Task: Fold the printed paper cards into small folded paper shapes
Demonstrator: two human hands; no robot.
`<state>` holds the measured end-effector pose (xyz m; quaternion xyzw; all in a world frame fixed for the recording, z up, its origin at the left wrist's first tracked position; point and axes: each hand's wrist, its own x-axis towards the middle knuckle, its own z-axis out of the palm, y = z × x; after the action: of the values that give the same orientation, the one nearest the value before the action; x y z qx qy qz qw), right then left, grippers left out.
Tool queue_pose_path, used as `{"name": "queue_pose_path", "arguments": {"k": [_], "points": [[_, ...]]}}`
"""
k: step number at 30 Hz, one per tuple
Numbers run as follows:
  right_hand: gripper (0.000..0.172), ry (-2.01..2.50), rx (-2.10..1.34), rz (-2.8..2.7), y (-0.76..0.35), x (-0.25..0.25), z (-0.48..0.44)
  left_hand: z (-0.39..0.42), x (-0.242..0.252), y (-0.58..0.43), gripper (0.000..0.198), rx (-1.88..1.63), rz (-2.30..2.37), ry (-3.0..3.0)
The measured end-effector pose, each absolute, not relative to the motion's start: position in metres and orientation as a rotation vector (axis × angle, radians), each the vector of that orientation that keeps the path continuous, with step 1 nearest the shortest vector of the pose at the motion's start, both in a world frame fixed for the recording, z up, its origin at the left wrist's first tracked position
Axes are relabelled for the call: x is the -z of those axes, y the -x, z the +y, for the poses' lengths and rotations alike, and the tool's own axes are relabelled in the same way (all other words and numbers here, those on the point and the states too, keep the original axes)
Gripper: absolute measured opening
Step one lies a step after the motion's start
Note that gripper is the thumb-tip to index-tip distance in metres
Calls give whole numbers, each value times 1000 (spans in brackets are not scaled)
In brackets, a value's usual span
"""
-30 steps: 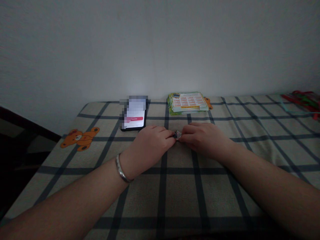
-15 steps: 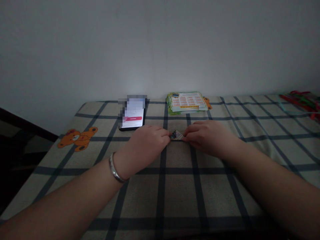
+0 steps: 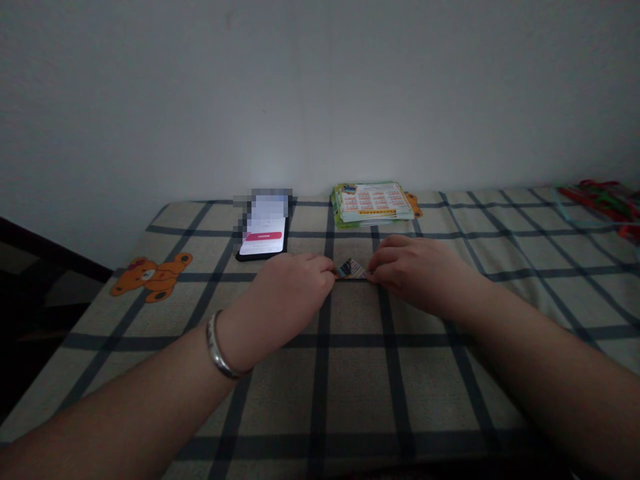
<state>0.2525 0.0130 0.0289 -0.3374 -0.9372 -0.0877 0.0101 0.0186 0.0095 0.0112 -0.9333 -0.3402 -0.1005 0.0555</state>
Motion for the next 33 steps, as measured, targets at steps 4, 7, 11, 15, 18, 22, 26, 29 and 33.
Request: {"name": "queue_pose_path", "arguments": {"k": [4,7,11,15,18,22,26,29,33], "points": [[16,1023,209,-2936,-258,-28,16,16,-18,-17,21,146,-998,2869],[22,1013,92,-2912,-262,-27,18,18,-22,-15,22,126,-1010,2897],[24,1068,-13,-2866,-264,-27,18,19,-24,-13,23,121,-1054,2919],[20,1120,7,-2851,-262,-28,15,18,-24,-15,22,113,-1063,2919],[19,1132,98,-2873,-259,-29,13,16,-22,-19,22,129,-1056,2883],[13,1134,112,-2883,-254,-27,12,14,-16,-24,19,226,-1003,2831],[12,1204,33,-2759,-253,-21,16,16,-8,-26,15,309,-997,2810],[12,1233,28,-2711,-251,-16,19,19,-5,-26,12,334,-1007,2798],[18,1221,128,-2689,-245,-12,17,21,-3,-26,10,351,-1016,2793]]}}
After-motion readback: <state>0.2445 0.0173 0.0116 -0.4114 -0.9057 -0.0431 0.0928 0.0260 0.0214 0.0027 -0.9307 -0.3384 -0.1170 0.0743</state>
